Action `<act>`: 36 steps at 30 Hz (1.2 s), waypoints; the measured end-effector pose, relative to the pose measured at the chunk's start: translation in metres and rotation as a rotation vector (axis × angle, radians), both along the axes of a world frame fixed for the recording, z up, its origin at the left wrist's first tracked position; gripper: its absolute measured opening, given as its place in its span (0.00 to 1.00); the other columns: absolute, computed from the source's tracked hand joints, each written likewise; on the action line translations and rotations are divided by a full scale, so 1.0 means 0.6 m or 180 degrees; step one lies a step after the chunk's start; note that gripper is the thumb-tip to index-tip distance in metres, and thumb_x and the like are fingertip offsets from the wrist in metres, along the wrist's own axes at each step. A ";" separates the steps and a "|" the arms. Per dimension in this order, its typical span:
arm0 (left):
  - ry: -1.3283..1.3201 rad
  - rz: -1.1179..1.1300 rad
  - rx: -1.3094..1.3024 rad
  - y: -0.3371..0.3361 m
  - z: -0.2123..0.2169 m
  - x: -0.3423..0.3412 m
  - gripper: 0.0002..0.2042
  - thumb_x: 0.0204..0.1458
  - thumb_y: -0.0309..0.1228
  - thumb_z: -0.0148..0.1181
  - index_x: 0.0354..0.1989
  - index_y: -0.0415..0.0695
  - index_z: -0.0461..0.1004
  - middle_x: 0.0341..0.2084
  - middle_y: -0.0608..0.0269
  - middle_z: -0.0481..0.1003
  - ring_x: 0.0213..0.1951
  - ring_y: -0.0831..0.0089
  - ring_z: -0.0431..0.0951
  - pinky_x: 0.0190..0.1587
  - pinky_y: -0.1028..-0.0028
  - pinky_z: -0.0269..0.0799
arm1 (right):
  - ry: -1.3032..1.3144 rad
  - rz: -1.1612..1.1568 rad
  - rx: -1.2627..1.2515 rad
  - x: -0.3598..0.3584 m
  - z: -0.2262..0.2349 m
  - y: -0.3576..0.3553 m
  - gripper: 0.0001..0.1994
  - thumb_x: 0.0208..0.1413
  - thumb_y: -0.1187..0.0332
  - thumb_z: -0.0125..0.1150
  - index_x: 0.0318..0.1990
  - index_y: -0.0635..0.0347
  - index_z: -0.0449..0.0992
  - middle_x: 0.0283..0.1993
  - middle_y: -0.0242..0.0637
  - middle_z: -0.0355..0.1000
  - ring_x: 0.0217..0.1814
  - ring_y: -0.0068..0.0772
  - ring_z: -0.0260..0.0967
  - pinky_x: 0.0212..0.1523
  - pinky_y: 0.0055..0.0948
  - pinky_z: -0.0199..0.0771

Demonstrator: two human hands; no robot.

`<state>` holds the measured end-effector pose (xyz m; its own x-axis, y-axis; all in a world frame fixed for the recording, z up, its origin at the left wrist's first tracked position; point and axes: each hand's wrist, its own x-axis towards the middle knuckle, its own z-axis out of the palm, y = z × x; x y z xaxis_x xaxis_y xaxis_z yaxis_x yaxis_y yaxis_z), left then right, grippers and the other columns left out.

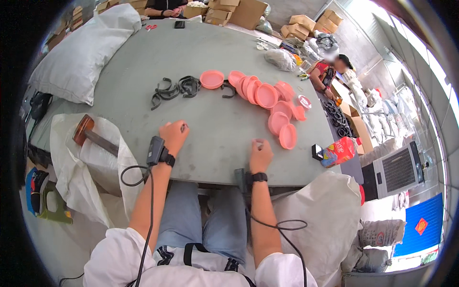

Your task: Assembling rubber seals into the grooves of pink plastic lids.

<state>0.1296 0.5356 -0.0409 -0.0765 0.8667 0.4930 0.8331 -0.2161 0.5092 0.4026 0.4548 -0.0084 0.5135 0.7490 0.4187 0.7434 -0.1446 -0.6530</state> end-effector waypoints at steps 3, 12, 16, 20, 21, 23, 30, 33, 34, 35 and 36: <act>0.0066 0.0121 0.0066 -0.002 -0.001 0.008 0.03 0.43 0.36 0.58 0.22 0.54 0.75 0.17 0.69 0.73 0.26 0.63 0.72 0.33 0.63 0.60 | -0.0163 -0.0424 -0.0098 0.040 0.017 0.018 0.11 0.49 0.64 0.63 0.39 0.57 0.76 0.27 0.40 0.72 0.30 0.37 0.70 0.37 0.36 0.69; 0.0038 -0.0090 -0.0202 -0.012 0.026 0.022 0.02 0.45 0.33 0.57 0.26 0.52 0.75 0.19 0.66 0.74 0.30 0.63 0.73 0.38 0.62 0.62 | -0.1597 -0.1053 0.0262 0.189 -0.038 0.079 0.21 0.46 0.63 0.63 0.50 0.55 0.73 0.49 0.46 0.72 0.50 0.51 0.69 0.49 0.45 0.68; 0.0130 -0.0100 -0.0249 -0.016 0.023 0.010 0.03 0.48 0.32 0.56 0.30 0.51 0.75 0.24 0.66 0.75 0.34 0.64 0.73 0.41 0.61 0.62 | -0.0803 -0.0981 0.0451 0.147 -0.024 0.070 0.18 0.46 0.66 0.62 0.47 0.56 0.75 0.43 0.48 0.74 0.44 0.54 0.70 0.43 0.47 0.70; 0.0256 -0.0018 -0.0032 -0.015 0.023 0.012 0.04 0.47 0.32 0.57 0.31 0.54 0.77 0.27 0.66 0.73 0.32 0.65 0.74 0.36 0.62 0.64 | -0.0304 -0.0876 0.0660 0.129 0.001 0.050 0.16 0.52 0.61 0.59 0.43 0.62 0.74 0.39 0.48 0.74 0.41 0.47 0.71 0.41 0.39 0.69; 0.0266 -0.0034 -0.0026 -0.014 0.023 0.014 0.05 0.47 0.32 0.58 0.32 0.55 0.77 0.27 0.65 0.72 0.32 0.65 0.74 0.36 0.62 0.64 | -0.0288 -0.0756 0.0933 0.127 0.004 0.047 0.16 0.53 0.60 0.59 0.42 0.63 0.74 0.37 0.46 0.74 0.40 0.43 0.72 0.40 0.37 0.69; 0.0268 -0.0060 0.0021 -0.012 0.015 0.009 0.07 0.46 0.32 0.58 0.35 0.55 0.77 0.27 0.65 0.71 0.32 0.64 0.74 0.35 0.62 0.64 | 0.0023 -0.0564 0.1049 0.108 0.015 0.041 0.16 0.54 0.61 0.59 0.43 0.64 0.74 0.37 0.42 0.73 0.40 0.38 0.72 0.41 0.35 0.69; 0.0112 -0.0095 -0.0396 -0.024 0.039 0.006 0.14 0.47 0.36 0.59 0.43 0.51 0.75 0.32 0.61 0.72 0.34 0.62 0.75 0.40 0.62 0.66 | 0.4065 0.1623 0.0901 -0.037 0.023 0.056 0.16 0.58 0.65 0.53 0.48 0.68 0.71 0.41 0.33 0.72 0.44 0.26 0.70 0.49 0.26 0.68; 0.0290 0.0045 0.0057 -0.023 0.034 0.014 0.12 0.46 0.37 0.61 0.40 0.52 0.76 0.30 0.61 0.72 0.33 0.61 0.75 0.36 0.63 0.68 | 0.3334 0.1877 0.0230 -0.077 0.014 0.057 0.15 0.59 0.64 0.52 0.45 0.68 0.73 0.40 0.34 0.73 0.44 0.26 0.70 0.46 0.26 0.68; 0.0322 0.0020 0.0054 -0.020 0.032 0.017 0.12 0.46 0.37 0.61 0.40 0.52 0.76 0.30 0.61 0.72 0.33 0.61 0.75 0.36 0.63 0.68 | 0.2404 0.1917 -0.0045 -0.081 0.008 0.057 0.15 0.59 0.63 0.51 0.44 0.68 0.74 0.40 0.34 0.74 0.44 0.27 0.70 0.45 0.26 0.68; 0.0349 -0.0042 0.0043 -0.020 0.031 0.014 0.11 0.46 0.37 0.61 0.38 0.51 0.76 0.30 0.60 0.72 0.32 0.60 0.75 0.35 0.63 0.69 | 0.2447 0.1909 -0.0045 -0.089 0.007 0.054 0.15 0.59 0.63 0.51 0.44 0.68 0.74 0.40 0.34 0.74 0.44 0.27 0.70 0.45 0.26 0.68; 0.0374 -0.0103 0.0029 -0.020 0.029 0.012 0.10 0.46 0.37 0.61 0.36 0.50 0.77 0.30 0.60 0.72 0.32 0.60 0.75 0.35 0.63 0.69 | 0.1872 0.1675 -0.0088 -0.096 0.007 0.050 0.15 0.59 0.62 0.51 0.42 0.67 0.75 0.38 0.36 0.74 0.41 0.30 0.71 0.42 0.28 0.68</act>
